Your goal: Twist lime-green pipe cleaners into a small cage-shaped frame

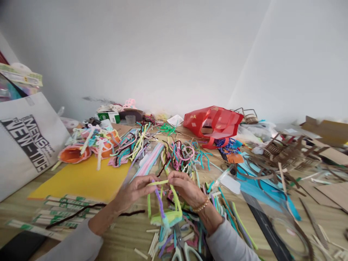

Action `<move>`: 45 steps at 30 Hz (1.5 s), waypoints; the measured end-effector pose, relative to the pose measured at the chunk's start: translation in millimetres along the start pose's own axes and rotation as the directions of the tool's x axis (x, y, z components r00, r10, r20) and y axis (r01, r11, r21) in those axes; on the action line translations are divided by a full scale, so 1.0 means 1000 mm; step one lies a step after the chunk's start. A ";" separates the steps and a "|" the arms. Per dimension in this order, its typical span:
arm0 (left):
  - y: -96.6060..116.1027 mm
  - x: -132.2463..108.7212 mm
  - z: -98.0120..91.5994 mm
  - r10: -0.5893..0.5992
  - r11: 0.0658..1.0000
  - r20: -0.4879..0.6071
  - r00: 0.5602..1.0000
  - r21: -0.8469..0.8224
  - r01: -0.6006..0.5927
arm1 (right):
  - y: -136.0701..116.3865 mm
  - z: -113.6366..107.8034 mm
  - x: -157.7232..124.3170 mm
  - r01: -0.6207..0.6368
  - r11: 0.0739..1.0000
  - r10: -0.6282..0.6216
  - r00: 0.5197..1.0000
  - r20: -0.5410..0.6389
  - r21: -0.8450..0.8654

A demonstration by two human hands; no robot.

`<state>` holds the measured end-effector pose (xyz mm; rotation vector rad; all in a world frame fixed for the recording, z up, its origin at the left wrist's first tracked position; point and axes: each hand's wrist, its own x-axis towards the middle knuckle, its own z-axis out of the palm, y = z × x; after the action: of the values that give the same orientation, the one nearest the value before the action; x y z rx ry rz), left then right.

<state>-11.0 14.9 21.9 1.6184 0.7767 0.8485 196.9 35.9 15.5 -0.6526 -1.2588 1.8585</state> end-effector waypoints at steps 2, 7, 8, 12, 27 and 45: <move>0.002 0.000 0.001 -0.014 0.998 -0.033 0.999 0.055 0.016 | 0.002 -0.001 0.001 0.006 1.000 -0.006 1.000 -0.001 -0.008; 0.008 -0.001 0.006 -0.025 0.989 -0.087 0.996 0.144 0.038 | 0.009 -0.006 0.003 -0.009 1.000 0.009 1.000 0.025 -0.024; 0.009 -0.002 0.007 -0.019 0.988 -0.082 0.996 0.151 0.032 | 0.010 -0.006 0.003 -0.012 0.999 0.013 1.000 0.028 -0.033; 0.010 -0.002 0.009 -0.012 0.984 -0.059 0.998 0.175 0.022 | 0.009 -0.007 0.003 -0.001 0.996 0.002 1.000 0.009 -0.089; -0.007 0.002 0.002 -0.093 0.993 -0.042 0.995 0.068 0.096 | 0.009 -0.010 0.003 -0.040 0.992 0.046 0.998 0.047 -0.123; -0.005 0.002 0.004 -0.068 0.987 0.031 0.997 0.150 0.063 | -0.002 0.013 -0.004 0.171 0.898 -0.136 0.984 0.115 -0.404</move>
<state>-6.2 15.6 16.7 1.7245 0.8806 0.7272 189.5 26.0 22.1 -0.6763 -1.7334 1.5121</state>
